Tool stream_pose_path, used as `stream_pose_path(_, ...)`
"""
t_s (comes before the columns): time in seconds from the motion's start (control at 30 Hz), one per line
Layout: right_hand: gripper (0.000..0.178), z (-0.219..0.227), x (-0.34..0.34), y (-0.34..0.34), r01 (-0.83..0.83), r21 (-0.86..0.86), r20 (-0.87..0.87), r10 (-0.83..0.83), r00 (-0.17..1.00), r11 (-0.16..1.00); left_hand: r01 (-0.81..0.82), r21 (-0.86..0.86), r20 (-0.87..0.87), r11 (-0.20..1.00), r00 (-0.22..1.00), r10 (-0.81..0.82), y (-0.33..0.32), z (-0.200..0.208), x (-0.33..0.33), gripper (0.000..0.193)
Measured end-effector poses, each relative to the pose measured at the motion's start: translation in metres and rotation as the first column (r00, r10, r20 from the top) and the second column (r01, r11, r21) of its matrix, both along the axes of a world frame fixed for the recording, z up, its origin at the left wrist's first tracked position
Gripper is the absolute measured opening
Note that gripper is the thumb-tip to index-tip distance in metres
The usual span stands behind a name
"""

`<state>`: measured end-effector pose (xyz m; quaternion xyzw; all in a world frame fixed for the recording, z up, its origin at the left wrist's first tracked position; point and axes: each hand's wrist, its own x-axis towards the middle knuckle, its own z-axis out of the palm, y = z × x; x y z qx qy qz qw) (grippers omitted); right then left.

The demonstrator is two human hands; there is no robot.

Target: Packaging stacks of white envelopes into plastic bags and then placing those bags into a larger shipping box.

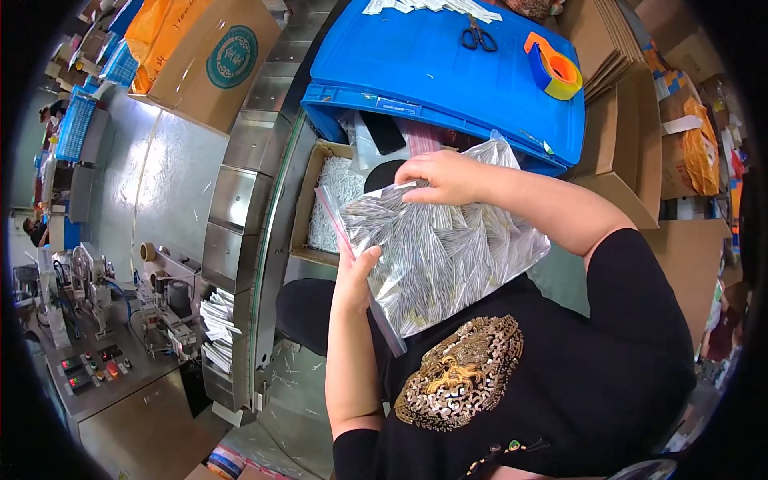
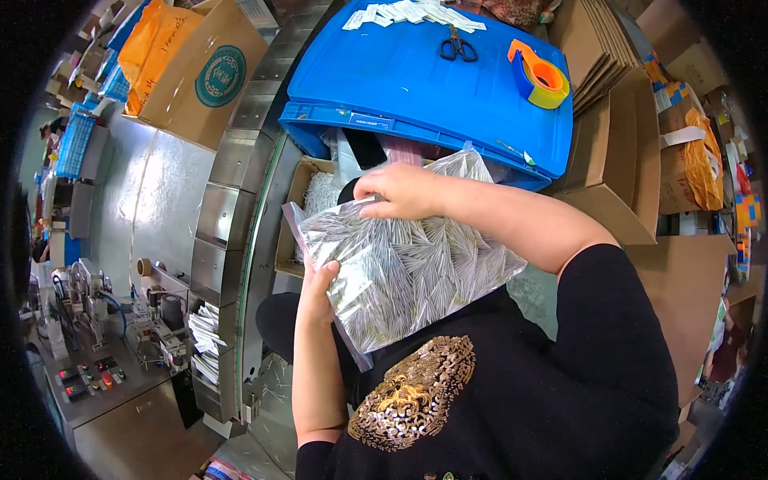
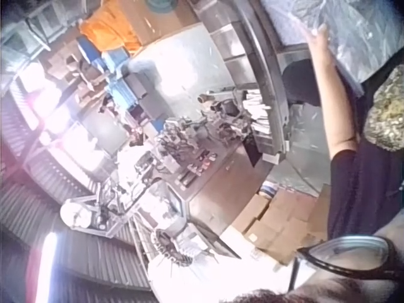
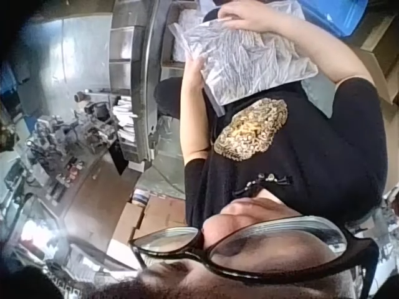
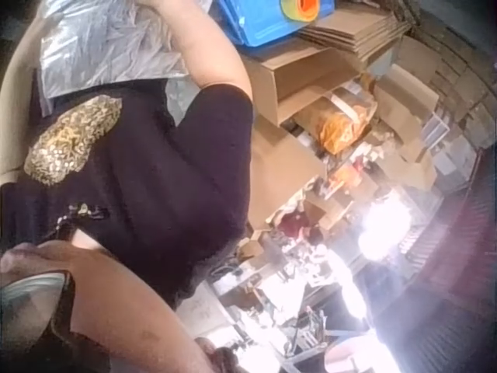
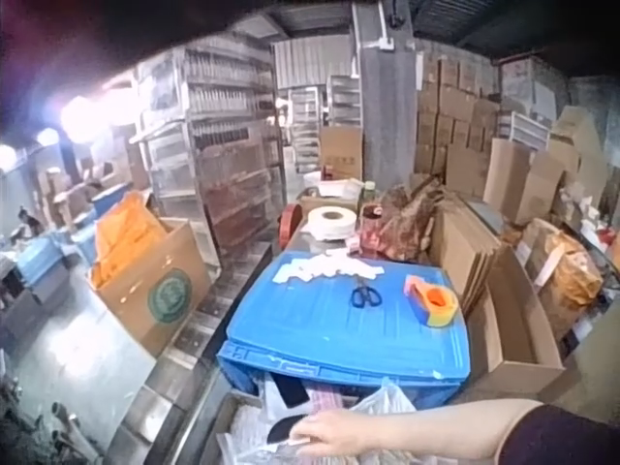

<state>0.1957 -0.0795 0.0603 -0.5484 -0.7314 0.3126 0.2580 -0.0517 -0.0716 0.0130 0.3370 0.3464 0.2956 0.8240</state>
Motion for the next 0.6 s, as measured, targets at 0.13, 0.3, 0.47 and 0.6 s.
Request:
stream_pose_path(0.13, 0.017, -0.008, -0.002, -0.008, -0.107, 0.226, 0.124, 0.081, 0.989, 0.968, 0.021, 0.039, -0.035, 0.999, 0.999, -0.020, -0.002, -0.001, 0.000, 0.076)
stream_pose_path(0.3, 0.015, -0.009, 0.000, -0.006, -0.005, 0.147, -0.015, 0.007, 1.000, 0.989, 0.022, 0.046, -0.044, 0.999, 0.999, -0.020, 0.000, 0.006, 0.003, 0.079)
stream_pose_path(0.47, 0.011, 0.004, 0.007, 0.006, -0.031, -0.114, -0.051, 0.025, 0.998, 0.993, 0.009, 0.060, -0.049, 0.998, 0.999, -0.006, 0.001, 0.007, 0.005, 0.081)
stream_pose_path(0.6, 0.013, -0.001, 0.015, 0.015, -0.041, -0.172, -0.076, 0.028, 0.997, 0.984, 0.002, 0.056, -0.075, 0.998, 0.997, 0.002, 0.001, 0.003, 0.003, 0.082)
